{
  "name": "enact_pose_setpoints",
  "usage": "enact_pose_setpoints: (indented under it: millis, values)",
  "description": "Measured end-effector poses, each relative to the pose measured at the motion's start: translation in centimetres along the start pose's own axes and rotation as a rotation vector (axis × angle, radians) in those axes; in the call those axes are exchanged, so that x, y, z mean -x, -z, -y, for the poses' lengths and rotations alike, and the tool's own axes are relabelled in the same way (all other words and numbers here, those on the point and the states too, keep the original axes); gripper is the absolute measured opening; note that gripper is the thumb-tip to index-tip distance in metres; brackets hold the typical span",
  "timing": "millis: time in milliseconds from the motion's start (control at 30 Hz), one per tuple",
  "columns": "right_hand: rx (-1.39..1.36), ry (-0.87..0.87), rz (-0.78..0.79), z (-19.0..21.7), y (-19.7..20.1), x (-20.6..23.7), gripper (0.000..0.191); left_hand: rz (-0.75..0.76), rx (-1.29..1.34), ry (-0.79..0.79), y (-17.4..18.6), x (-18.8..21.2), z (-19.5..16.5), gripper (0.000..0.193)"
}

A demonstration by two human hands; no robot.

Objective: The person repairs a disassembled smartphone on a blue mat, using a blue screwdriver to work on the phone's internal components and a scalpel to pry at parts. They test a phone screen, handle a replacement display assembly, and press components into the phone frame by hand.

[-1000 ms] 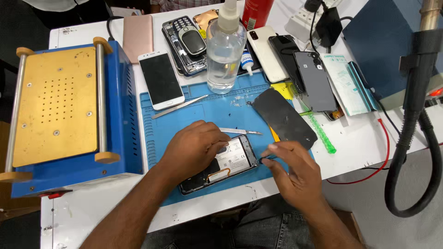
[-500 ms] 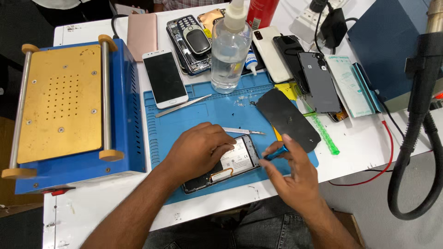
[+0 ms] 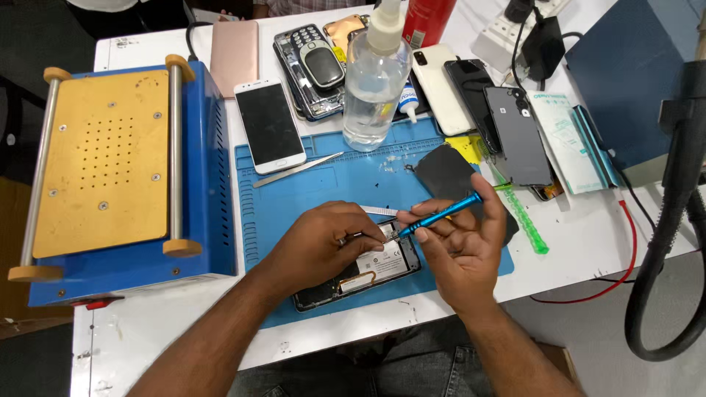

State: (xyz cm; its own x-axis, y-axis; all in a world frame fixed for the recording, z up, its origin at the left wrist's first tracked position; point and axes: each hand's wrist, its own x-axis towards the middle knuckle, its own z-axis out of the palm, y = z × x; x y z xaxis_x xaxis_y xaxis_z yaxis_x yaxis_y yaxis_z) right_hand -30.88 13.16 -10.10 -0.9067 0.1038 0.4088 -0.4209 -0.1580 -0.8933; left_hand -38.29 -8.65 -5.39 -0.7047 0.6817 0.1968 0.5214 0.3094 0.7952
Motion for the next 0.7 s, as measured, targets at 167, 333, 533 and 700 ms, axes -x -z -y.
enact_pose_setpoints:
  millis: [167, 333, 533, 700]
  values:
    - [0.065, 0.042, -0.01, -0.6, 0.0, 0.5, 0.08, -0.048, -0.017, 0.047, -0.1, -0.1, 0.4, 0.009]
    - [0.107, 0.06, -0.006, -1.2, -0.1, 0.7, 0.078, -0.067, -0.032, -0.014, -0.4, 0.1, -0.1, 0.012]
    - [0.135, 0.092, 0.029, -1.4, -0.1, 0.9, 0.077, -0.062, -0.008, -0.066, -0.6, 0.1, 0.1, 0.013]
    - [0.133, 0.088, 0.048, -1.4, 0.0, 0.8, 0.077, -0.041, 0.005, -0.058, -0.6, 0.2, 0.3, 0.012]
